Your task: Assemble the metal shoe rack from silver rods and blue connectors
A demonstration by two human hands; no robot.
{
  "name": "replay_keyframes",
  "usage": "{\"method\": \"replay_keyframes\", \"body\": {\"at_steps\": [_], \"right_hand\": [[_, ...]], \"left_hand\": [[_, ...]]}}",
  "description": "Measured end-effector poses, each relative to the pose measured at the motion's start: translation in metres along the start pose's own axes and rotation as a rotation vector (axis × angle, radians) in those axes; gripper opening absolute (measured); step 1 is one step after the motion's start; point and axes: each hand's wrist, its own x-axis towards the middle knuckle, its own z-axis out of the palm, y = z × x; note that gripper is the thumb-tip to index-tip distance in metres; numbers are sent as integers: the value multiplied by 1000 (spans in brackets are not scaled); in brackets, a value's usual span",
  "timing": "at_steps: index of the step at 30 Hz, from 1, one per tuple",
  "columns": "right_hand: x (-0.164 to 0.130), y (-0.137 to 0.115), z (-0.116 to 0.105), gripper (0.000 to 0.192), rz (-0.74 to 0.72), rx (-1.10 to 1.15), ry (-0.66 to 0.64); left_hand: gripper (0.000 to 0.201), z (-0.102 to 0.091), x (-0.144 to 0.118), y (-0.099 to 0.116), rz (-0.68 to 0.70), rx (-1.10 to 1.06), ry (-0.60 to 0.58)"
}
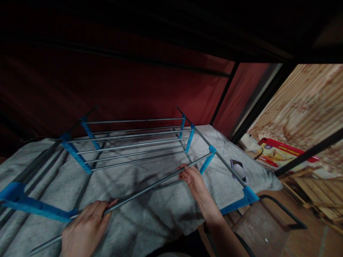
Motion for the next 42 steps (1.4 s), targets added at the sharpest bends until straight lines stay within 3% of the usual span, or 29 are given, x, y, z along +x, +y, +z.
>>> {"method": "replay_keyframes", "body": {"at_steps": [6, 10, 19, 24, 26, 28, 31, 35, 38, 42], "right_hand": [[3, -4, 5, 27, 11, 27, 11], [4, -6, 8, 27, 23, 54, -7], [6, -13, 13, 29, 26, 24, -28], [-6, -9, 4, 28, 156, -211, -206], [-9, -9, 2, 28, 132, -323, -297], [-10, -11, 3, 25, 32, -452, -374], [-12, -19, 13, 21, -229, -681, -435], [-11, -27, 37, 20, -649, -991, -406], [-6, -20, 59, 26, -893, -1194, -462], [4, -2, 85, 33, -1074, -1510, -596]], "left_hand": [[32, 4, 12, -24, 103, -6, 101], [35, 0, 20, -27, 179, 48, 146], [40, -30, 58, -4, 353, 70, 224], [28, -47, 73, 23, 482, 104, 282], [28, -48, 79, 30, 496, 78, 295], [26, -46, 83, 33, 487, 89, 264], [25, -42, 84, 35, 479, 93, 243], [26, -42, 81, 40, 453, 92, 243], [25, -42, 80, 42, 434, 85, 235], [24, -39, 80, 43, 422, 85, 234]]}}
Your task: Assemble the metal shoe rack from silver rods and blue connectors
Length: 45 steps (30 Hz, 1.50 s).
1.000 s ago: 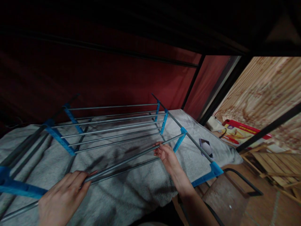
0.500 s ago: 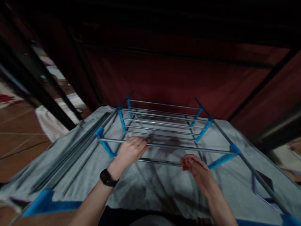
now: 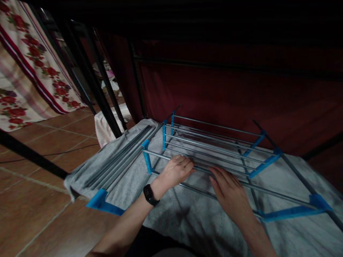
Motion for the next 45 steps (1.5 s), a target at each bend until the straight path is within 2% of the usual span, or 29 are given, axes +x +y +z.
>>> {"method": "replay_keyframes", "body": {"at_steps": [4, 8, 11, 13, 16, 19, 21, 24, 26, 29, 32, 36, 42, 45], "right_hand": [[11, 0, 10, 31, -90, -199, -128], [12, 5, 9, 35, -135, -230, -131], [10, 6, 9, 39, -139, -236, -141], [9, 6, 10, 40, -137, -237, -137], [9, 6, 12, 40, -148, -250, -119], [9, 7, 12, 37, -161, -259, -111], [10, 8, 12, 36, -168, -263, -108], [9, 10, 14, 37, -184, -278, -93], [8, 11, 15, 37, -193, -283, -75], [7, 12, 17, 38, -204, -277, -69], [5, 13, 19, 39, -208, -287, -69], [4, 17, 20, 38, -222, -296, -69], [4, 21, 20, 45, -231, -297, -86], [5, 22, 21, 41, -225, -290, -83]], "left_hand": [[23, -4, 1, 2, -25, -27, -3], [33, -26, -4, 5, -116, -66, 38], [31, -61, -24, 12, -293, -27, 110], [27, -92, -47, 20, -413, 2, 177], [28, -144, -82, 22, -528, 52, 184], [31, -183, -104, -5, -713, 5, 148], [38, -192, -109, -40, -901, -172, 100], [73, -177, -105, -99, -1062, -600, -60], [90, -156, -98, -128, -1022, -763, -114], [90, -124, -86, -150, -909, -1054, -254], [82, -103, -77, -156, -826, -1256, -337], [74, -93, -72, -160, -820, -1386, -409], [51, -95, -63, -155, -831, -1241, -365], [51, -94, -62, -149, -856, -1227, -330]]}}
